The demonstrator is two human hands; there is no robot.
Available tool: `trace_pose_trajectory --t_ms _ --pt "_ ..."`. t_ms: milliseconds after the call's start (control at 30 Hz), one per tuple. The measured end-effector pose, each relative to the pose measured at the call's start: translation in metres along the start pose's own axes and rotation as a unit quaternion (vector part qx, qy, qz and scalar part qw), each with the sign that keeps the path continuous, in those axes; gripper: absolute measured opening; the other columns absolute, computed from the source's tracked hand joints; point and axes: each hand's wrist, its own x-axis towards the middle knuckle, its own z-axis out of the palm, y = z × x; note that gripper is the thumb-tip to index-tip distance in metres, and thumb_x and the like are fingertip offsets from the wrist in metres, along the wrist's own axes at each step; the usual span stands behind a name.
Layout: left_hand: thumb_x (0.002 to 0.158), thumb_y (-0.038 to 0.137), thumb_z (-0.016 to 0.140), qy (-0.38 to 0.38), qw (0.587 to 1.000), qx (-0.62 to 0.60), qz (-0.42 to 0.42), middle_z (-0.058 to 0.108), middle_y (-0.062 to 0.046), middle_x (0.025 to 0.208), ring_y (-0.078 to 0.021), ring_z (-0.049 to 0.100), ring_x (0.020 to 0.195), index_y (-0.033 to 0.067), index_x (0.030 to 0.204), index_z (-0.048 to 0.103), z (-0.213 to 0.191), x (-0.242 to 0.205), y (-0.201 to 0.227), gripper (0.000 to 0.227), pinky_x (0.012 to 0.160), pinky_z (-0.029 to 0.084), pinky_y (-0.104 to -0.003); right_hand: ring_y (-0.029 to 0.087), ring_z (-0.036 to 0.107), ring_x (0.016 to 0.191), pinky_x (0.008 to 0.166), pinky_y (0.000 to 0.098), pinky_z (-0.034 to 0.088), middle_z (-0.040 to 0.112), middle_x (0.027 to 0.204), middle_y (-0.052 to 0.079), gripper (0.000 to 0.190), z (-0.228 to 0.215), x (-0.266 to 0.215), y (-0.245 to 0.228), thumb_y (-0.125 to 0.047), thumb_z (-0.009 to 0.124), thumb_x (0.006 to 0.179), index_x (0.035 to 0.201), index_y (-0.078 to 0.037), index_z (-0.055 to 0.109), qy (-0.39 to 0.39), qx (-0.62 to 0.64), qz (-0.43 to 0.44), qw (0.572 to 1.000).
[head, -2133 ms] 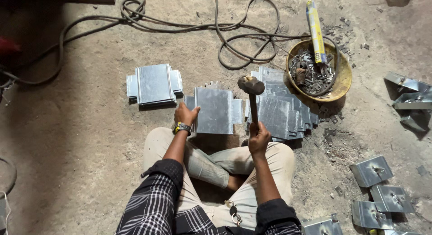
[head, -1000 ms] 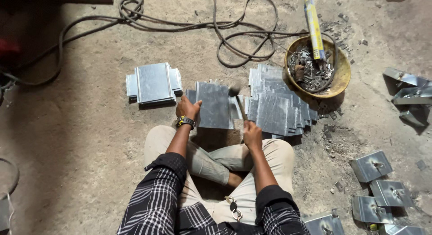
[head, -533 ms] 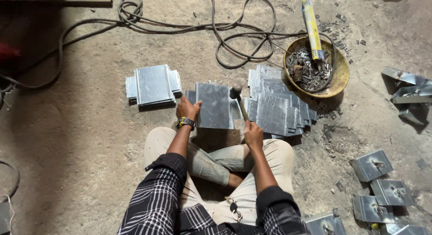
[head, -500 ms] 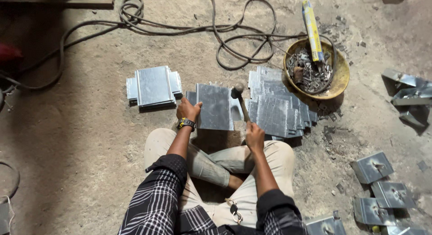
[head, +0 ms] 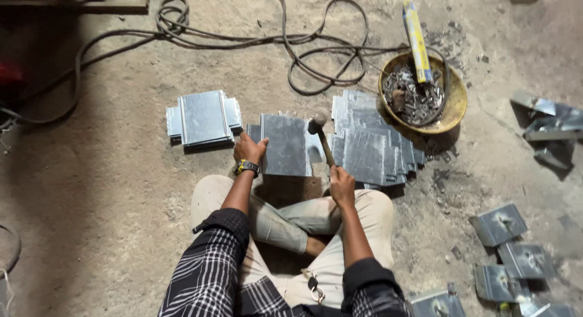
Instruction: The person sits on the floor and uses a hammer to strike a stack of rectangular metal plates. They repeatedly hit the plates, occasionally adjusting their position, while surrounded by other metal pieces and a bowl of scrap.
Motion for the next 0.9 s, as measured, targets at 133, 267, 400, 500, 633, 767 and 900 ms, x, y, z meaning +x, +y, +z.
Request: trace_pose_trajectory --t_ms 133,267,400,500,633,767,900 --pt "0.076 0.056 0.085 0.012 1.0 -0.003 0.013 0.073 -0.024 0.105 -0.0415 0.072 0.098 0.0029 0.112 0.062 0.005 -0.001 -0.004 0.068 0.084 0.058 -0.049 0.043 0.058 0.063 0.062 0.0503 0.042 0.058 0.067 0.027 0.043 -0.002 -0.008 0.008 -0.033 0.052 0.105 0.084 0.003 0.06 -0.024 0.037 0.08 0.996" --pt "0.075 0.055 0.085 0.013 1.0 0.001 0.014 0.073 -0.024 0.105 -0.0414 0.072 0.098 0.0019 0.112 0.061 0.001 0.001 0.0 0.069 0.084 0.058 -0.049 0.04 0.061 0.065 0.061 0.0488 0.045 0.062 0.072 0.024 0.041 0.01 -0.005 0.014 -0.035 0.053 0.102 0.084 0.0 0.064 -0.011 0.017 0.022 1.0" --pt "0.074 0.054 0.086 -0.001 1.0 -0.009 0.003 0.072 -0.024 0.106 -0.0412 0.071 0.099 0.0023 0.112 0.06 -0.001 -0.004 0.001 0.07 0.085 0.058 -0.05 0.034 0.062 0.065 0.06 0.0459 0.046 0.064 0.069 0.021 0.043 0.007 0.0 0.019 -0.037 0.055 0.102 0.084 0.0 0.067 -0.005 0.015 0.008 1.0" --pt "0.075 0.054 0.085 -0.005 1.0 -0.015 0.017 0.072 -0.025 0.107 -0.0425 0.071 0.1 0.0015 0.115 0.06 -0.002 -0.012 -0.004 0.07 0.085 0.058 -0.05 0.027 0.056 0.059 0.056 0.0448 0.041 0.059 0.063 0.016 0.045 -0.012 -0.003 0.012 -0.036 0.051 0.105 0.081 -0.001 0.065 0.0 0.054 0.053 0.997" --pt "0.076 0.054 0.084 -0.025 0.999 -0.007 0.019 0.071 -0.026 0.11 -0.0435 0.07 0.102 0.0013 0.117 0.06 -0.012 -0.027 -0.014 0.071 0.086 0.057 -0.05 0.021 0.048 0.055 0.054 0.0435 0.035 0.052 0.059 0.011 0.044 -0.026 0.001 -0.013 -0.035 0.049 0.107 0.079 -0.002 0.06 0.015 0.114 0.052 0.992" --pt "0.076 0.055 0.084 -0.04 0.999 -0.002 0.0 0.071 -0.027 0.111 -0.0432 0.07 0.103 0.0006 0.119 0.06 -0.018 -0.038 -0.023 0.073 0.087 0.057 -0.049 0.018 0.053 0.056 0.054 0.0388 0.04 0.056 0.061 0.009 0.036 -0.01 0.006 -0.014 -0.031 0.051 0.103 0.084 -0.003 0.063 0.016 0.111 0.024 0.993" --pt "0.077 0.056 0.083 -0.048 0.999 0.005 0.001 0.071 -0.027 0.111 -0.0429 0.071 0.103 -0.0002 0.12 0.059 -0.008 -0.035 -0.028 0.075 0.086 0.058 -0.049 0.016 0.057 0.06 0.057 0.0352 0.044 0.062 0.066 0.007 0.038 0.013 0.011 0.01 -0.034 0.056 0.102 0.085 -0.003 0.069 -0.033 0.042 0.033 0.998"
